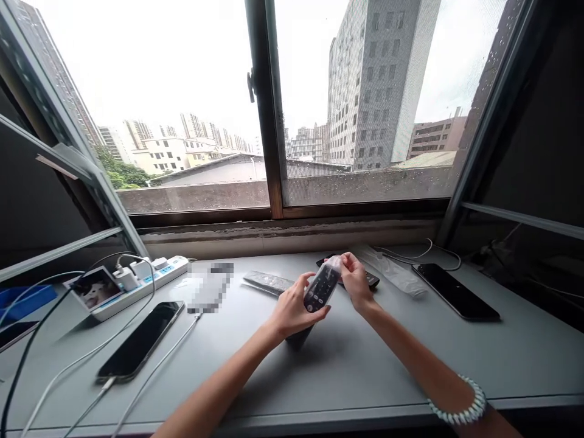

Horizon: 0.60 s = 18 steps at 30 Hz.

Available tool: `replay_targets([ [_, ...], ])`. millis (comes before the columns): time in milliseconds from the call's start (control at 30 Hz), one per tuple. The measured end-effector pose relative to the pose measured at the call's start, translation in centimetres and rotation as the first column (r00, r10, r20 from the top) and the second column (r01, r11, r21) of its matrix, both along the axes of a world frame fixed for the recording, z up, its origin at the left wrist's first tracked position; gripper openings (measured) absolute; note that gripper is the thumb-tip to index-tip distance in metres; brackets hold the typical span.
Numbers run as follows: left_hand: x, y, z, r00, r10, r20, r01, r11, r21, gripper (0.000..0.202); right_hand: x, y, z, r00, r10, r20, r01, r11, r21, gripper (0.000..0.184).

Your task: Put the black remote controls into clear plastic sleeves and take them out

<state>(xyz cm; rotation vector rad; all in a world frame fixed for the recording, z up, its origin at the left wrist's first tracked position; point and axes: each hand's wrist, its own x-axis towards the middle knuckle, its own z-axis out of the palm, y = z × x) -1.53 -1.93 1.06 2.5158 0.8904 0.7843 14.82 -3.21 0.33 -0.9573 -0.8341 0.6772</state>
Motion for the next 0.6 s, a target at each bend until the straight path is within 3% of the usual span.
replay_targets([
  [100,0.1,-0.2,0.1,0.998,0.052,-0.017,-0.052,0.999,0.004,0.052,0.1,-0.2,0.4,1.000,0.027,0.012,-0.027,1.000,0.010,0.019],
  [300,-1.0,1.4,0.6,0.944,0.328,-0.023,-0.311,0.913,0.263,0.049,1.3,-0.7,1.2,1.000,-0.008,-0.028,0.008,1.000,0.010,0.026],
  [467,-1.9,2.9,0.7,0.923,0.385,-0.031,-0.344,0.858,0.382,0.045,1.5,-1.1,1.3,0.993,0.106,0.054,-0.100,0.989,-0.107,0.022],
  [600,-2.1,3.4,0.4,0.923,0.383,-0.049,-0.325,0.839,0.437,0.044,1.3,-1.2,1.3,0.983,0.153,0.100,-0.142,0.983,-0.115,0.026],
])
